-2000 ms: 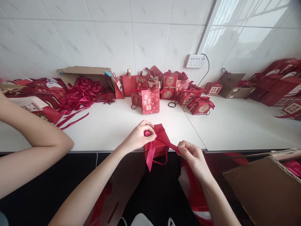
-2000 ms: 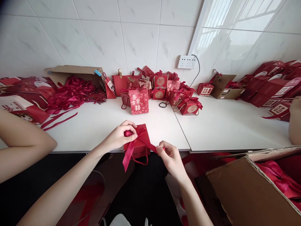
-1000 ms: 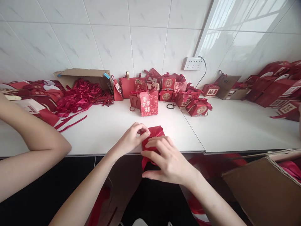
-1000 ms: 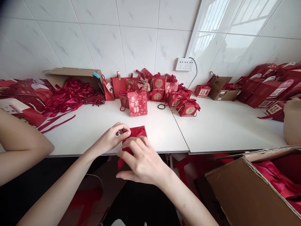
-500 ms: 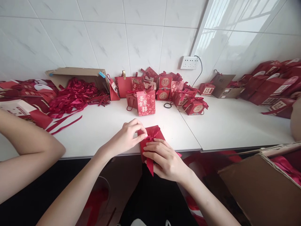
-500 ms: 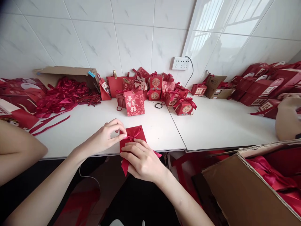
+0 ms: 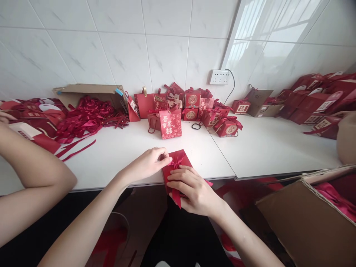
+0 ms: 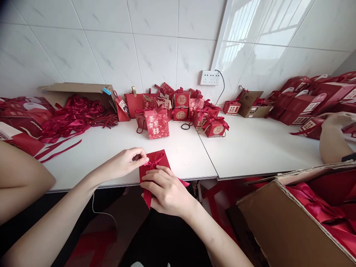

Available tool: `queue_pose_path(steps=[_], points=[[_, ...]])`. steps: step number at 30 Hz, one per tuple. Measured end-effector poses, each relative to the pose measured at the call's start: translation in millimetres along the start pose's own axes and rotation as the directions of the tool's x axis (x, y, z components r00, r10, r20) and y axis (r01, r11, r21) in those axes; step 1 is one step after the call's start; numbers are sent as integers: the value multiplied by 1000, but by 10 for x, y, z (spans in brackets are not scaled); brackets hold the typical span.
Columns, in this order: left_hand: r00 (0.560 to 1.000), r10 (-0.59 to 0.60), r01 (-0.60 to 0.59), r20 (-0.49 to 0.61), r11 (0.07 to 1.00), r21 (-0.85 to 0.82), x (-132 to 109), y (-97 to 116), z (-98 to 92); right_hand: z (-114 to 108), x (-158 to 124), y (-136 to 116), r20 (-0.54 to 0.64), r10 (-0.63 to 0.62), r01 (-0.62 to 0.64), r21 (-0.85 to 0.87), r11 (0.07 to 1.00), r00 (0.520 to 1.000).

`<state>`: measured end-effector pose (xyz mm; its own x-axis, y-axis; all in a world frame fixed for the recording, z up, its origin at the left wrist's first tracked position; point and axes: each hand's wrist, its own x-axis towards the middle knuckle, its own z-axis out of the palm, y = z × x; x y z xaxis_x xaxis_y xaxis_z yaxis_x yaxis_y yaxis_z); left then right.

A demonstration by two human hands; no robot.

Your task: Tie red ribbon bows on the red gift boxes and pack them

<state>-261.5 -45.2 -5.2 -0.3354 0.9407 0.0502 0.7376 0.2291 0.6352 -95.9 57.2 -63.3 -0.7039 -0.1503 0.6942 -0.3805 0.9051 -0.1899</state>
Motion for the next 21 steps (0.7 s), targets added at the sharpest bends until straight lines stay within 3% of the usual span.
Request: queue_pose_path(steps=[10,13,15,17,18,20,21], points=[[1000,7,-7,20,999,-39,24,-122,-35,9,-6,47,-84,-102,107,55,993,991],[1000,-8,10,19,998,-60,24,-118,-33,-68,2,51,-106,-102,120,179,977,989],[999,-31,32,19,996,-84,9,-96,-30,-160,27,81,-191,-20,80,316,945,981],[999,-50,52,16,993,-102,-18,-61,-20,-250,91,153,-271,222,-103,393,914,937],[998,-54,55,13,993,-106,-33,-40,-10,-284,141,206,-268,374,-255,390,885,888],[998,-58,56,-22,993,-104,-65,4,22,-312,272,330,-163,626,-570,288,769,763],[996,-75,69,-57,993,-93,-79,26,43,-305,345,394,-75,695,-672,203,712,715]])
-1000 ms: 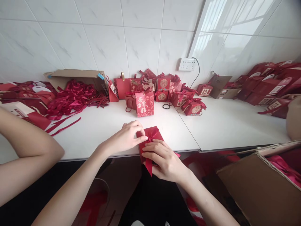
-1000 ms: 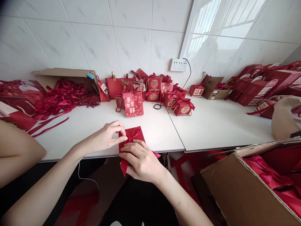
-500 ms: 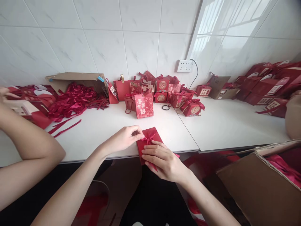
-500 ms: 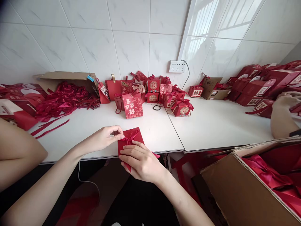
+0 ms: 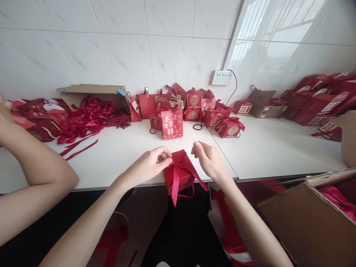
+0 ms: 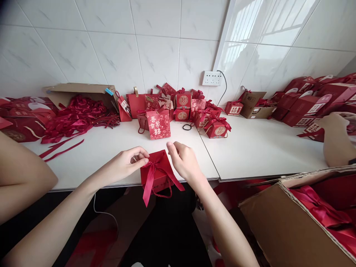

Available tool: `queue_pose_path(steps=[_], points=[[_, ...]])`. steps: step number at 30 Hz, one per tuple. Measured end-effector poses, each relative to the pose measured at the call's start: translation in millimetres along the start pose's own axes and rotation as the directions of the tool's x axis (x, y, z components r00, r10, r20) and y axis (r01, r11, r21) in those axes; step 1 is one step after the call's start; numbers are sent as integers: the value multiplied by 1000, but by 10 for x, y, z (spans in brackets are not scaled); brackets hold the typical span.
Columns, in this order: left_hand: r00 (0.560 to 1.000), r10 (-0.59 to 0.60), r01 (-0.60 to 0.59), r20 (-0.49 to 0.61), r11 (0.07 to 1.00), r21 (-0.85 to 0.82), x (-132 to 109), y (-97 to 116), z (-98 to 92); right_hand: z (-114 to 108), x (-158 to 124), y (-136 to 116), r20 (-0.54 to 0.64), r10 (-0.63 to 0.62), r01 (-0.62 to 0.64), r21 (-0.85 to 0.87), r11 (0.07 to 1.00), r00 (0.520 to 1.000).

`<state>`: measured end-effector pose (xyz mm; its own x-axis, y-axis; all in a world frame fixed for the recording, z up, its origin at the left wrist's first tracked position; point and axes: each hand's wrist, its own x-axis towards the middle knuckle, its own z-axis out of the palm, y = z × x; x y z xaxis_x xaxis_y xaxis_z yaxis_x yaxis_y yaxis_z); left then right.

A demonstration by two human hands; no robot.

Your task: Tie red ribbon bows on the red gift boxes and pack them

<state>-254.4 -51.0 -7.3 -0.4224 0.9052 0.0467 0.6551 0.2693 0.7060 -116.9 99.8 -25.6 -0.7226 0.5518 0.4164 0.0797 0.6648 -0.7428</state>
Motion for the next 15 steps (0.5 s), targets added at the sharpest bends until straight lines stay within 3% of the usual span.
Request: queue_pose_path(steps=[2,4,7,10,15], points=[[994,-62,67,-94,996,53,-31,30,48,58,169,-7,143,103,-81,-155,985,984],[977,-135,155,-167,982,109,-58,45,93,125,275,-17,232,138,-82,-235,968,963],[968,-186,204,-170,974,102,-89,37,145,178,295,-25,281,152,-80,-252,964,947],[966,-201,202,-163,979,-11,-112,-3,208,163,200,6,271,126,-85,-157,984,954],[943,-245,178,-223,942,-284,-151,-91,398,150,-35,113,211,139,-173,147,974,967]])
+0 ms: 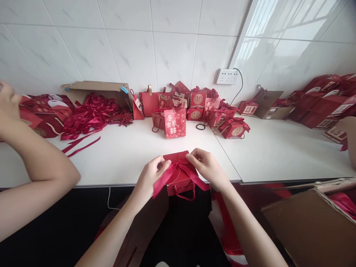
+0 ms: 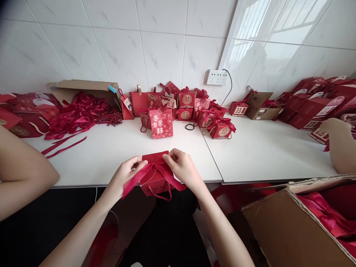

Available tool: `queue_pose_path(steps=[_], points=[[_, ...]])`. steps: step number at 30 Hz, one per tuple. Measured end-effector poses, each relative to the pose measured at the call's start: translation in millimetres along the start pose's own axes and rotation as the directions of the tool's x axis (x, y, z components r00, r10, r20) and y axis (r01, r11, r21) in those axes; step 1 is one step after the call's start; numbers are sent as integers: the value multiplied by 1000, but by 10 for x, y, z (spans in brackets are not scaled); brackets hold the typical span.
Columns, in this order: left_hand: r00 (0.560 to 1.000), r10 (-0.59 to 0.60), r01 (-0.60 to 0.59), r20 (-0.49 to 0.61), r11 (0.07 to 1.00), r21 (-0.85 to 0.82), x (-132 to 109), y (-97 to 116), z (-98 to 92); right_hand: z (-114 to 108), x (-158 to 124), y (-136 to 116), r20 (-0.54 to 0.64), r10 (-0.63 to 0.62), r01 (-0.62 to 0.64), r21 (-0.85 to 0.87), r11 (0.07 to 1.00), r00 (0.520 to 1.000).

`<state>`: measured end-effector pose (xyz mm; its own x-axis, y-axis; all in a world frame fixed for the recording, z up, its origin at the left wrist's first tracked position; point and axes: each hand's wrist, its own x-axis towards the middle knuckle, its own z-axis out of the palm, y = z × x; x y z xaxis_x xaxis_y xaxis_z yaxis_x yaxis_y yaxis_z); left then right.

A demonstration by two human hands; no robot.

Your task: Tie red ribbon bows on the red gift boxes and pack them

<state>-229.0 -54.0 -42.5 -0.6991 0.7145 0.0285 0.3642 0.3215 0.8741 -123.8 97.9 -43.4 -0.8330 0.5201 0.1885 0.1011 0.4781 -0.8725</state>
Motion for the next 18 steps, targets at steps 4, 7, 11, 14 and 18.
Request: queue_pose_path(steps=[4,7,11,14,18], points=[[997,-22,15,-68,995,-94,-62,-29,118,74,-116,87,-97,8,3,111,994,995],[990,1,-7,-142,999,-39,-79,-17,152,109,-141,158,-122,3,15,146,989,992],[990,22,-19,-136,1000,17,-54,-25,125,94,-119,259,-65,11,3,210,978,998],[991,65,-63,-118,998,17,-26,-23,87,61,-122,211,-164,-65,78,77,994,984],[992,90,-92,-93,996,-12,8,-13,68,91,-163,-67,-191,-409,334,-330,883,892]])
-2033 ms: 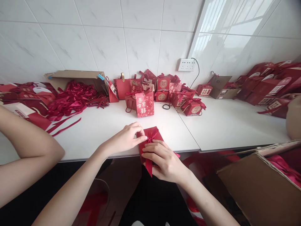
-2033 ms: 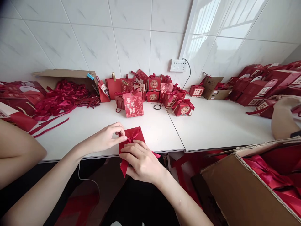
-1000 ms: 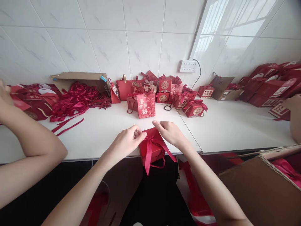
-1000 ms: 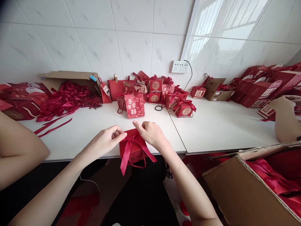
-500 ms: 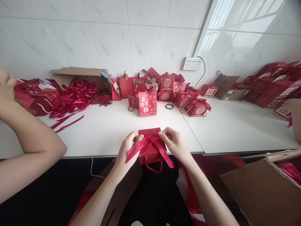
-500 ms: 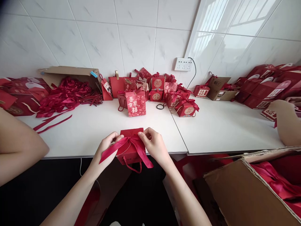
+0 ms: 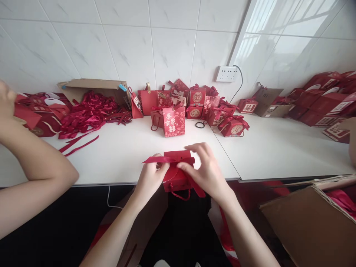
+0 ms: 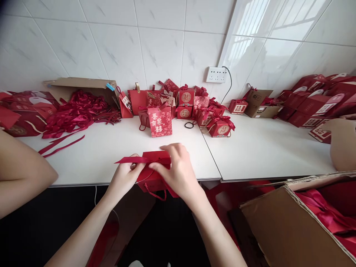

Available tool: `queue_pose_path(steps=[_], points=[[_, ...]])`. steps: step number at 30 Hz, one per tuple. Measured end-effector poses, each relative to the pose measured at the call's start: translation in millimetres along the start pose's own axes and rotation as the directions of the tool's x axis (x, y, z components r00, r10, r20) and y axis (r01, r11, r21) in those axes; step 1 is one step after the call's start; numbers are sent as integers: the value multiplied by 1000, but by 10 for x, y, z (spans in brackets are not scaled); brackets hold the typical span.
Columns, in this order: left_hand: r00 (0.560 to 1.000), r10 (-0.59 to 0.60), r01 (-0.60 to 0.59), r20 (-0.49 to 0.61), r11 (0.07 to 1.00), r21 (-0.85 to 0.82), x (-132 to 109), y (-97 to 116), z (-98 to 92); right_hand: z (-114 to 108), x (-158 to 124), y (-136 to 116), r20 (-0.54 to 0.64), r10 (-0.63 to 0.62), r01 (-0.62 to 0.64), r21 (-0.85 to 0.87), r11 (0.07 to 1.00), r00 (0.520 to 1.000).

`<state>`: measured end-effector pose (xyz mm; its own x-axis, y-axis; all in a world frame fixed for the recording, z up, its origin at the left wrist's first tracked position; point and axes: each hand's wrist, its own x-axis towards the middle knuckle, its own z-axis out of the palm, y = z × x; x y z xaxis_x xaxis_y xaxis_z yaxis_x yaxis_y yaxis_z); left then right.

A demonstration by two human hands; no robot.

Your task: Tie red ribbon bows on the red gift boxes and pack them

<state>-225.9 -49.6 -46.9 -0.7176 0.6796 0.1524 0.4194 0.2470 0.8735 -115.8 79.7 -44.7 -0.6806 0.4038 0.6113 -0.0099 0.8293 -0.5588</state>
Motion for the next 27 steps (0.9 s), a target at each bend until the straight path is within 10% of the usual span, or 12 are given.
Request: queue_pose_path(steps=[5,16,27], points=[[1000,6,-7,-5,999,-34,15,-22,18,138,57,-194,195,-129,173,-233,957,972],[1000,-17,18,-12,996,83,10,-12,40,203,-173,133,-149,-366,376,37,926,918],[995,96,-83,-42,967,239,65,6,7,131,-266,84,-123,-626,609,-151,778,770]])
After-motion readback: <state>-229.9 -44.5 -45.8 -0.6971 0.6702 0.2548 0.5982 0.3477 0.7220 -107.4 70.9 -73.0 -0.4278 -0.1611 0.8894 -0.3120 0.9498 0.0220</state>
